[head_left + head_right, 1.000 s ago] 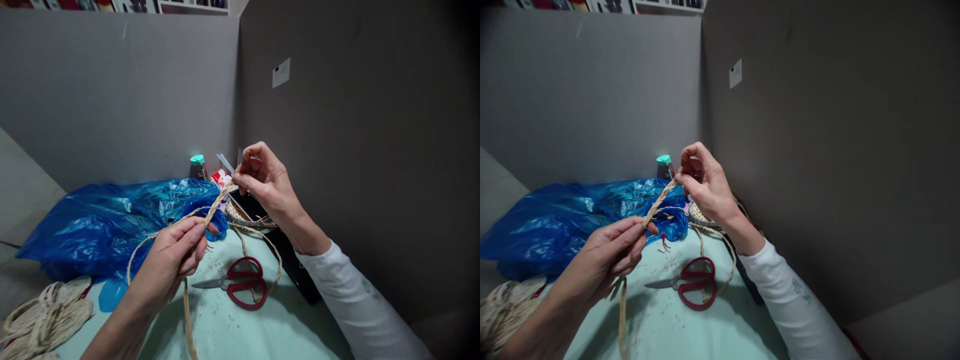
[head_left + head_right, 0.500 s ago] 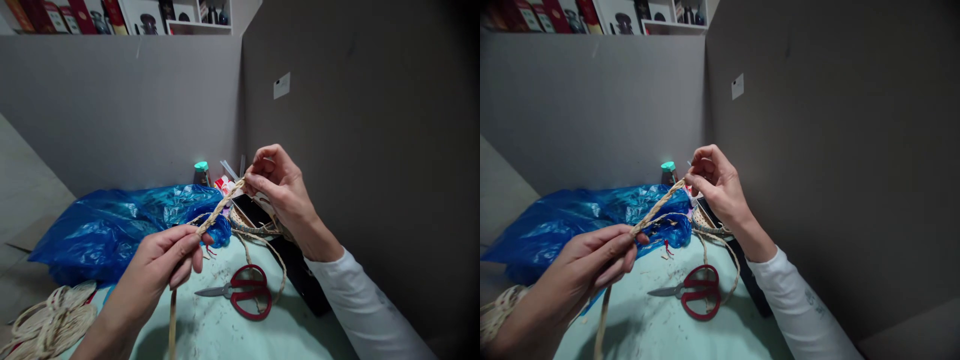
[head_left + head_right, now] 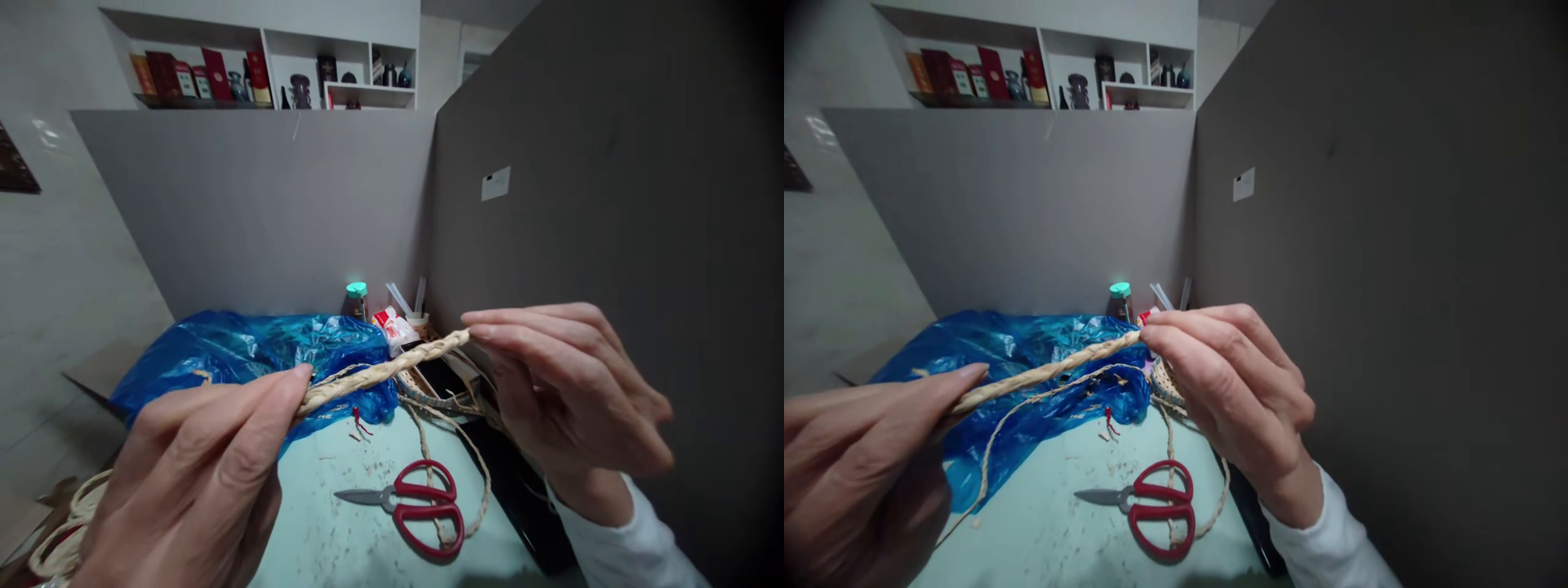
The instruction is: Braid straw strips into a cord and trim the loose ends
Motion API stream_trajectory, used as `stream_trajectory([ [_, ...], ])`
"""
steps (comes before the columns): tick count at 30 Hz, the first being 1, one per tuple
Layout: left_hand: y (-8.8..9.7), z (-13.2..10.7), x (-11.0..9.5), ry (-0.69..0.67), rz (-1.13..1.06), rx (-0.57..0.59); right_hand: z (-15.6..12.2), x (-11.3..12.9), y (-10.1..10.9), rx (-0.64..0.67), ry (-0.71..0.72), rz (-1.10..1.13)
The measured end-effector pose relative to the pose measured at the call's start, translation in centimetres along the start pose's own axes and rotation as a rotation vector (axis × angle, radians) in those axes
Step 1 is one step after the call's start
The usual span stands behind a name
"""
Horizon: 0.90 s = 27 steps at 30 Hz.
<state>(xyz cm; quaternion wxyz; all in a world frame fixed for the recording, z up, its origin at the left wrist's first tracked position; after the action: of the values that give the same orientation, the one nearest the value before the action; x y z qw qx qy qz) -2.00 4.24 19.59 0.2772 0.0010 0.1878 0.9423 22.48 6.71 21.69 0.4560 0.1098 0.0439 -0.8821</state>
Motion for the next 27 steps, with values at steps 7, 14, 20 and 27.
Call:
stream_trajectory([
  [7, -0.6, -0.5, 0.2, -0.175, 0.088, 0.08, -0.1, 0.9, 0.9, 0.022, -0.024, -0.153],
  [14, -2.8, 0.7, -1.2, -0.062, 0.027, 0.047, 0.2, 0.3, -0.1, -0.027, 0.025, -0.085],
  [20, -4.9, 0.8, -2.5, 0.047, -0.15, 0.136, 0.7, 0.9, -1.4, 0.061, 0.045, 0.004],
  [27, -5.4, 0.0, -2.6, 0.139, -0.118, 0.082, 0.5, 2.1, -2.8, 0.077, -0.017, 0.046],
])
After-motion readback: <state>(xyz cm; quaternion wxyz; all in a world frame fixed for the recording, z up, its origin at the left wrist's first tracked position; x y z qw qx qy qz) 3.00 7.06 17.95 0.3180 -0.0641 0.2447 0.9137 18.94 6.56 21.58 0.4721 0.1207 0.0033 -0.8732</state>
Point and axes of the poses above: each hand's wrist, its own z-axis towards the middle knuckle, its own y-axis out of the back of the hand, x = y × z, the point moved 8 cm from there along z, towards the middle knuckle, and after that the axes turned 1 degree about y, right-handed, at the moved point
